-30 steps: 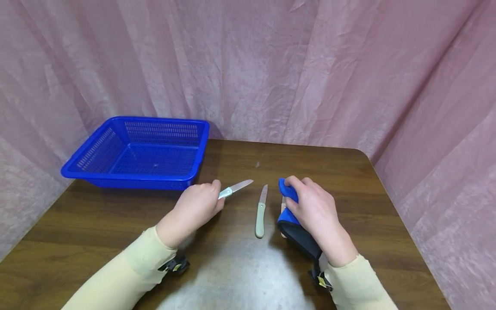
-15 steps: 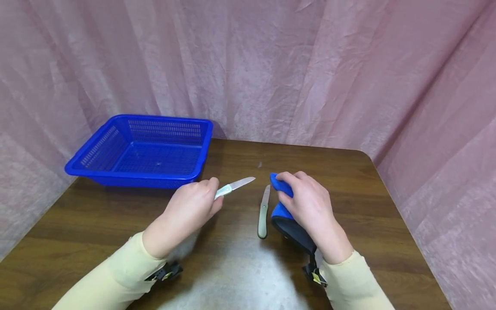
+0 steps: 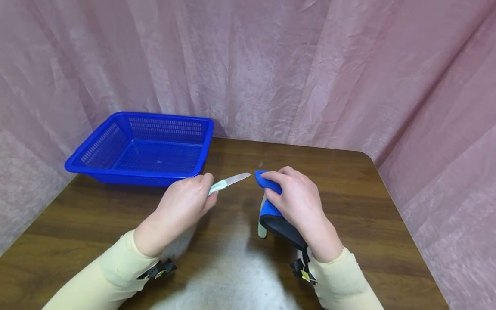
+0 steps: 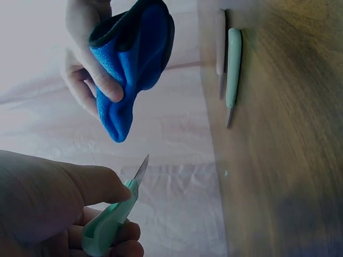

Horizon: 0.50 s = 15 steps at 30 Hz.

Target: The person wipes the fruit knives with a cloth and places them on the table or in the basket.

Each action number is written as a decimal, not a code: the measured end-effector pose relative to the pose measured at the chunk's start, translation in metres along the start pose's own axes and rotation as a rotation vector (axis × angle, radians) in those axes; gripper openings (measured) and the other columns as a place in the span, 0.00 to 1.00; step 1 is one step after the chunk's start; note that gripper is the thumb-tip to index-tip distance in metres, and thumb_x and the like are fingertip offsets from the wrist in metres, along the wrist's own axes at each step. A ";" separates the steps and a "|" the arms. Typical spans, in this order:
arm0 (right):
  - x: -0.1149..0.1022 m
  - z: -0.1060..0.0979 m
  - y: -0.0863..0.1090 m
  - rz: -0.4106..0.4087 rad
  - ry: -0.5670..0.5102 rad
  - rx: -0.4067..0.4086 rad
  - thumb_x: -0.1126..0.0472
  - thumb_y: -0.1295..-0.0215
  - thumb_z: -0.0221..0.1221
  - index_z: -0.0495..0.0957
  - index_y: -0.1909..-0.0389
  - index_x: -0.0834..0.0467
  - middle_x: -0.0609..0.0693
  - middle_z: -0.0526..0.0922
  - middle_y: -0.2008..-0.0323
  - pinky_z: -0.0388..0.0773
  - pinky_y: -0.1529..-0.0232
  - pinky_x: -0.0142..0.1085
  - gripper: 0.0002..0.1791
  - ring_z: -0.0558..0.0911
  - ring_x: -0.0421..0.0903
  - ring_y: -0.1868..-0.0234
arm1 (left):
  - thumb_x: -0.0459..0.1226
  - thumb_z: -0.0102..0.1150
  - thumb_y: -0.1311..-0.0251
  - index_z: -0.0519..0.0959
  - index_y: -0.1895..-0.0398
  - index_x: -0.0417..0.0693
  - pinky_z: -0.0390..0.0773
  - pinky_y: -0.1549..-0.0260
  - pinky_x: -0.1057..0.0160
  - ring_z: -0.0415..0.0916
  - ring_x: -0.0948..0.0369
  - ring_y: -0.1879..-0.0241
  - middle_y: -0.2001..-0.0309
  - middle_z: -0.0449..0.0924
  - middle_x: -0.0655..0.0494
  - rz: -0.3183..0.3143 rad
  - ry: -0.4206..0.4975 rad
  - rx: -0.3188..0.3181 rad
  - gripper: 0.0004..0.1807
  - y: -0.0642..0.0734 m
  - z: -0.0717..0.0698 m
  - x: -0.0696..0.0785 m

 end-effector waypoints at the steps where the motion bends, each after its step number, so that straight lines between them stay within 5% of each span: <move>1: -0.002 0.000 -0.001 -0.006 -0.005 0.000 0.55 0.28 0.72 0.91 0.39 0.46 0.49 0.89 0.51 0.81 0.60 0.49 0.18 0.86 0.50 0.56 | 0.36 0.80 0.40 0.72 0.70 0.40 0.75 0.87 0.52 0.77 0.50 0.83 0.79 0.74 0.50 0.001 0.003 0.004 0.21 0.000 -0.001 -0.001; 15: -0.027 0.004 -0.014 -0.094 -0.059 0.020 0.58 0.29 0.70 0.92 0.41 0.48 0.47 0.87 0.54 0.81 0.55 0.49 0.17 0.84 0.50 0.55 | 0.36 0.79 0.39 0.72 0.68 0.41 0.74 0.86 0.54 0.76 0.53 0.82 0.78 0.73 0.51 0.010 0.021 0.023 0.20 -0.003 -0.005 0.000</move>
Point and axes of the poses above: each hand's wrist, its own y-axis away from the middle knuckle, its own z-axis out of the palm, x = y × z, the point moved 4 cm from there along -y, towards the middle knuckle
